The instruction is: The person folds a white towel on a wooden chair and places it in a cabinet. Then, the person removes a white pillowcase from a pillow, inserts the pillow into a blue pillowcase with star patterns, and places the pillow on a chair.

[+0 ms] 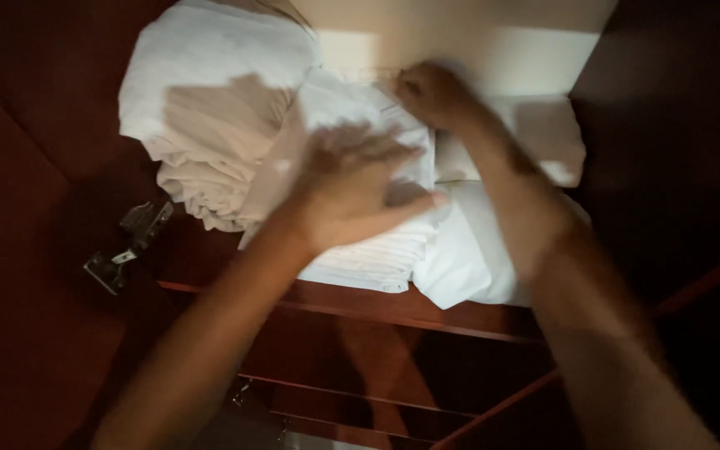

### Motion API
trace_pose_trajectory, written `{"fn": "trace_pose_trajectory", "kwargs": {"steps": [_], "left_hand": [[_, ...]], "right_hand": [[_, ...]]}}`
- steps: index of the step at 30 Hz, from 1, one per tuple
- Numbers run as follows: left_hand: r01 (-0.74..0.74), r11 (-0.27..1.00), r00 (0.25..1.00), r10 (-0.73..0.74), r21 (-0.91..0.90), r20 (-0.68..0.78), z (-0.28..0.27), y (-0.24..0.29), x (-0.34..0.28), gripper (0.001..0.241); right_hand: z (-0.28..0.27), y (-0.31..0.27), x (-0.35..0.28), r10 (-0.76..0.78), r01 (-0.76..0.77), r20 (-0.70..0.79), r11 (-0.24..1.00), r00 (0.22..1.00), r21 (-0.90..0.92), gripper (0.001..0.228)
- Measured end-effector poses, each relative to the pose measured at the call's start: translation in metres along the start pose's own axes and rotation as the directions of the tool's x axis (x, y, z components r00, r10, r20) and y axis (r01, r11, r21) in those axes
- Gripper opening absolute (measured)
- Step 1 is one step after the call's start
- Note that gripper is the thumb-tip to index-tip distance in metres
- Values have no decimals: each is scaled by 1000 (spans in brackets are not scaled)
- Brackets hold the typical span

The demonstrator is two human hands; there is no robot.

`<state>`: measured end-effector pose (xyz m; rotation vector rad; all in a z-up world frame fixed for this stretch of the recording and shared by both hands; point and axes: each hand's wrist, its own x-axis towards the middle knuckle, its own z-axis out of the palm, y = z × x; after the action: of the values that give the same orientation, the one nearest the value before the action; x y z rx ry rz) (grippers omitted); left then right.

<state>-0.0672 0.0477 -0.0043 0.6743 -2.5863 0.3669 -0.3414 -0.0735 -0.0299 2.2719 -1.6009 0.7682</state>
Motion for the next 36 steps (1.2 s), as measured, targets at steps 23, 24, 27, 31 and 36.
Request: {"fn": "trace_pose_trajectory", "kwargs": {"steps": [23, 24, 27, 31, 36], "left_hand": [[326, 931, 935, -293, -162, 200, 76, -121, 95, 83], [332, 929, 933, -297, -162, 204, 74, -120, 96, 83], [368, 922, 901, -321, -121, 291, 70, -117, 103, 85], [420, 905, 852, -367, -70, 372, 65, -115, 109, 89], [322, 945, 859, -318, 61, 401, 83, -140, 132, 84]], "right_hand": [[-12, -10, -46, 92, -3, -316, 963, 944, 270, 41], [-11, -11, -45, 91, -3, -311, 962, 946, 274, 41], [-7, -10, -44, 183, -133, -212, 964, 960, 230, 43], [-8, -15, -41, -14, 34, -317, 998, 948, 58, 44], [-2, -11, -31, -240, 264, -298, 964, 924, 42, 34]]}}
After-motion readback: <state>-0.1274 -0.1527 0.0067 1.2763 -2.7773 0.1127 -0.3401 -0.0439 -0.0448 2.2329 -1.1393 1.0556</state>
